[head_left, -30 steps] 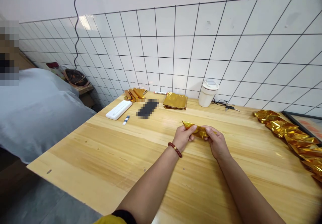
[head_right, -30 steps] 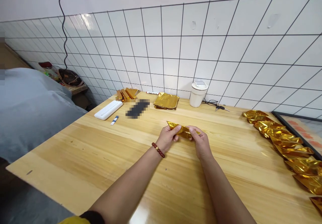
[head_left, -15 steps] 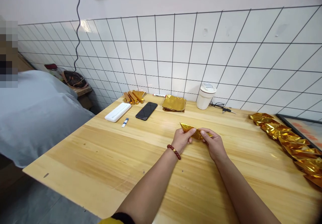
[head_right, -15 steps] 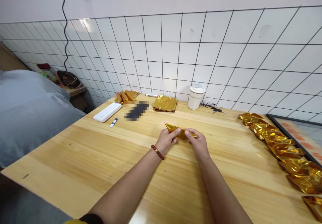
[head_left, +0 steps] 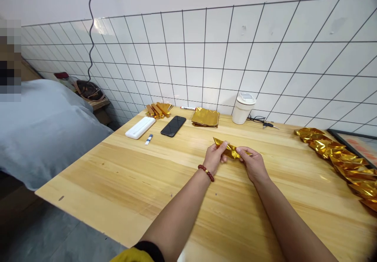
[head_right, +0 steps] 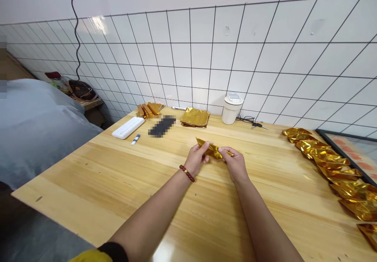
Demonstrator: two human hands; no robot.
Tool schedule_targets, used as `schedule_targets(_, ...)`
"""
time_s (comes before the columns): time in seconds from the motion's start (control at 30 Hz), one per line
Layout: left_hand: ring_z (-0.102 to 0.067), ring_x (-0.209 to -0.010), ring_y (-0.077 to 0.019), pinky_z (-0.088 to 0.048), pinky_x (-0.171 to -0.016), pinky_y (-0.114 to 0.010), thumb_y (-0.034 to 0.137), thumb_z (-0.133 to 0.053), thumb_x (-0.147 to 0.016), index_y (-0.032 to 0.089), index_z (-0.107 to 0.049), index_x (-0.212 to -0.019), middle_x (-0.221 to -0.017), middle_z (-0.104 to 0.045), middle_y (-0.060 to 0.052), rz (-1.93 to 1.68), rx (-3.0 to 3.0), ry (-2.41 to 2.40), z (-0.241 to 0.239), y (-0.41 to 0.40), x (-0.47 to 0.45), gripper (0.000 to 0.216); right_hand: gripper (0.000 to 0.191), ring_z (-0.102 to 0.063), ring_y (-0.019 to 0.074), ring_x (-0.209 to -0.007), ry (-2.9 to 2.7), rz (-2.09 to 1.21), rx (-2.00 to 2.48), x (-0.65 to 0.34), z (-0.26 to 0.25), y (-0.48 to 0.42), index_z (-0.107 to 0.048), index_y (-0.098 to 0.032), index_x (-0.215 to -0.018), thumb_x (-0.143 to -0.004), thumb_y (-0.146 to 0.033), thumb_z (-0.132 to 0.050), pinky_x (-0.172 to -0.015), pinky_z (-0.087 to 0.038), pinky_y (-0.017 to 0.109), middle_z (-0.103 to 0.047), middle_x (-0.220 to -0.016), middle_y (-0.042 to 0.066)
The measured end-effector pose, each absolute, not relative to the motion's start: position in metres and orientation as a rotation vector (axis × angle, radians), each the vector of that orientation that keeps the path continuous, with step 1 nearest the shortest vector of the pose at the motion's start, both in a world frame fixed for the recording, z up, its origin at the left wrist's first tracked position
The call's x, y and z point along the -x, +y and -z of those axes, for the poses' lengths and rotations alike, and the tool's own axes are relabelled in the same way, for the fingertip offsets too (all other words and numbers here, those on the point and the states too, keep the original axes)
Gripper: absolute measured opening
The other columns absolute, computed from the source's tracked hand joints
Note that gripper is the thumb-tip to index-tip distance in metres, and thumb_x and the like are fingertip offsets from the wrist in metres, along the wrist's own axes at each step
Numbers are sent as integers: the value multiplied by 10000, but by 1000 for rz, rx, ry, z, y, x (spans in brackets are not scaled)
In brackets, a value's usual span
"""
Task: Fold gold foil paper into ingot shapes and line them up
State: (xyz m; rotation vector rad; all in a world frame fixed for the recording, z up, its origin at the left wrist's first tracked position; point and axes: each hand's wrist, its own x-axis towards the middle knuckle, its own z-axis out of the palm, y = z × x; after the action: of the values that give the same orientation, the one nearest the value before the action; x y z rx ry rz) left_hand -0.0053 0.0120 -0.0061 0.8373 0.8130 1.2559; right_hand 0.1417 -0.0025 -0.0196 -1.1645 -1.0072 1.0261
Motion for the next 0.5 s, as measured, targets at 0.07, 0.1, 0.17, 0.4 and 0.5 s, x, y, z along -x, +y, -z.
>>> schedule_targets(0.07,-428,-387,-34,-235,-380,-211,589,-820,-606,118,-708,-822,-685,-662,-26,-1249,-853,813,5,11,5,530,356,-452,120,-568,-1019,-1023,1160,-141,19,-3,-772,-212,-738,-586,-518,-871,-561,-366,268,-643,-648,3)
schedule_targets(0.1,-425,-389,-36,-237,-379,-212,573,-837,-587,116,-706,-799,-670,-654,-23,-1237,-865,819,5,11,5,521,350,-459,122,-573,-1034,-1021,1163,-141,19,-3,-771,-211,-729,-586,-514,-870,-560,-370,269,-657,-667,9)
schedule_targets(0.17,-422,-397,-42,-250,-384,-216,542,-873,-530,109,-694,-722,-623,-628,-15,-1223,-875,841,6,11,5,506,334,-469,125,-573,-1068,-1022,1173,-141,18,-3,-769,-211,-714,-594,-506,-866,-555,-375,269,-669,-675,14)
schedule_targets(0.4,-411,-419,-31,-261,-410,-202,496,-905,-472,113,-701,-718,-619,-622,-6,-1282,-796,840,7,13,5,498,381,-530,127,-590,-1008,-1131,1059,-139,15,-6,-766,-222,-786,-498,-420,-919,-611,-429,285,-715,-752,13)
schedule_targets(0.5,-389,-416,-27,-237,-407,-204,490,-909,-465,114,-701,-708,-602,-606,3,-1294,-778,832,5,13,6,494,385,-485,114,-546,-1026,-1130,1053,-140,16,-6,-760,-217,-808,-546,-462,-899,-576,-397,272,-657,-644,-10)
